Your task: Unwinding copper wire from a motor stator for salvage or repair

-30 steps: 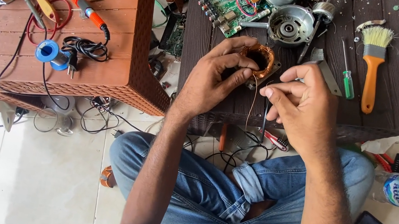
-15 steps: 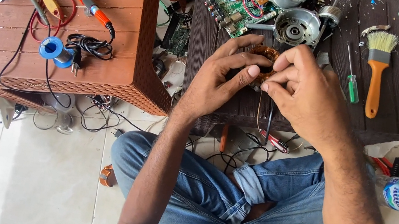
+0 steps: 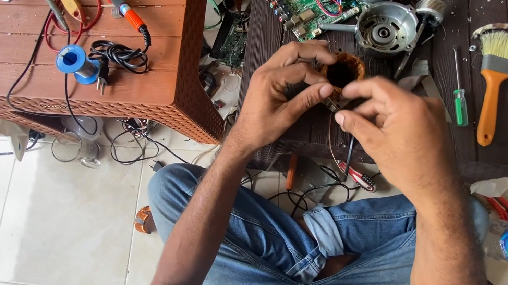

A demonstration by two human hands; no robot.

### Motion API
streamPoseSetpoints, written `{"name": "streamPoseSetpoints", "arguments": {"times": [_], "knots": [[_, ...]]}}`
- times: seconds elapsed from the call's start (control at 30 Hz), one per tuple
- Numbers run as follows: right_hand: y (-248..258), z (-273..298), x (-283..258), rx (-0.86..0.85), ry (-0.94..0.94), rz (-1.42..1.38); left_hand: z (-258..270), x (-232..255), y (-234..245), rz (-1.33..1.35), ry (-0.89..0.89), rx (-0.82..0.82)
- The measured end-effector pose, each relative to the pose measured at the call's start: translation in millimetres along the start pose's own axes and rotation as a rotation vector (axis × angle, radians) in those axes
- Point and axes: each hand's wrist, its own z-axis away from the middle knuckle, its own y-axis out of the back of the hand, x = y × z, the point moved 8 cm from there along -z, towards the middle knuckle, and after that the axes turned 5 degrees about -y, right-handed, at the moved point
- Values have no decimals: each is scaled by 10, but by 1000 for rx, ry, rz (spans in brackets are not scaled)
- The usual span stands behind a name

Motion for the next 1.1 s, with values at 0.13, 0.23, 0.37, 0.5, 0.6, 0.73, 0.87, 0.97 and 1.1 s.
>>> {"name": "streamPoseSetpoints", "arguments": {"times": [0.13,0.23,0.37,0.5,0.6,0.73,0.87,0.97,1.1], "knots": [[32,168,52,31,-18,22,-14,36,-43,15,-2,-44],[148,233,155,163,-14,144,-30,-10,-21,17,75,-27],[181,226,348,171,-120,169,-21,-22,-83,-41,87,-81],[137,161,419,85,-267,331,0,-80,-116,-114,83,-122],[93,91,469,3,-298,430,13,-100,-126,-123,89,-129],[80,29,449,-64,-324,420,14,-101,-127,-115,97,-126],[73,-12,442,-84,-300,413,17,-110,-121,-126,98,-126],[56,-46,422,-100,-308,413,16,-99,-111,-122,112,-127],[63,-81,474,47,-167,215,37,-81,-82,-101,28,-81]]}}
